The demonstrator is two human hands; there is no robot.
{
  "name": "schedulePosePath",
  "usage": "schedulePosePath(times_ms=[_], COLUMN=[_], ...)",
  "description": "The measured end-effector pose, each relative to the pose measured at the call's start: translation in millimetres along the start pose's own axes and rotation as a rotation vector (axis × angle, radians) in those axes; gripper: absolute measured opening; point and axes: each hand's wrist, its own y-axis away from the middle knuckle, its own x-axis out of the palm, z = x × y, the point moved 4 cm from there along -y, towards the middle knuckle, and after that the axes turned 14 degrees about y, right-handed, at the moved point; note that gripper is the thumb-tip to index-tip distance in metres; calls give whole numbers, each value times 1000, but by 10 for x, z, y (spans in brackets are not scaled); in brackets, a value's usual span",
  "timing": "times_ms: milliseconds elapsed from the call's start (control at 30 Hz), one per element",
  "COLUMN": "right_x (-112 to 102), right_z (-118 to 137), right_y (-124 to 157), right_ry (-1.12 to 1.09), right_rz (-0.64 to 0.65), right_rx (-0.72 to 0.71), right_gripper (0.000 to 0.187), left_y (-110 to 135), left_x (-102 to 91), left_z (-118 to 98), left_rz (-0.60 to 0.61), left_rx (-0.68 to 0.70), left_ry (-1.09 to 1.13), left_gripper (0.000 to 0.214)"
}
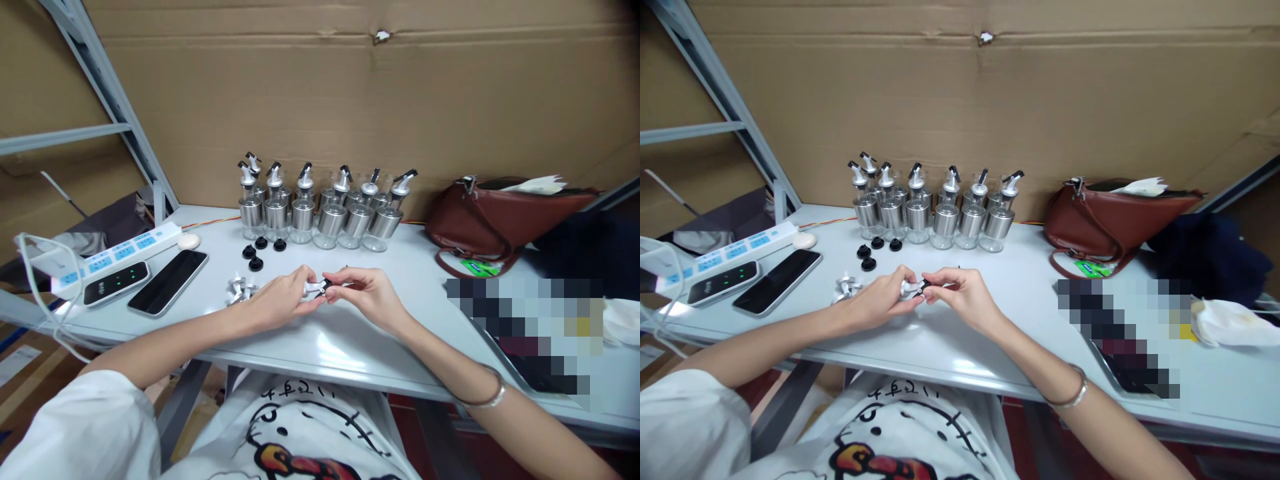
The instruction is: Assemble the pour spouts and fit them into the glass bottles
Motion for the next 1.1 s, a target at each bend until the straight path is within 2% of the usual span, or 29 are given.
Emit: schedulePosePath(times_ms=[267,500,600,700,867,1100], right_x=[-26,-49,-51,-51,-33,-20], right_z=[24,47,80,98,72,77], right_y=[-13,-10,-12,-12,-8,4], right_ry=[13,117,160,113,-2,-41], right_rz=[24,20,67,136,225,265], right_rx=[16,-78,-124,-146,-84,-21], right_gripper=[23,26,28,25,24,25], left_y=[21,11,14,25,43,61], left_x=[-22,-71,-74,-67,-35,-16], left_z=[-15,-5,-20,-40,-55,-65], left_rz=[-45,-68,-75,-76,-37,-5], left_rx=[111,208,254,313,401,495], left_ry=[-65,-92,-105,-101,-127,-159], left_gripper=[29,27,26,27,31,32])
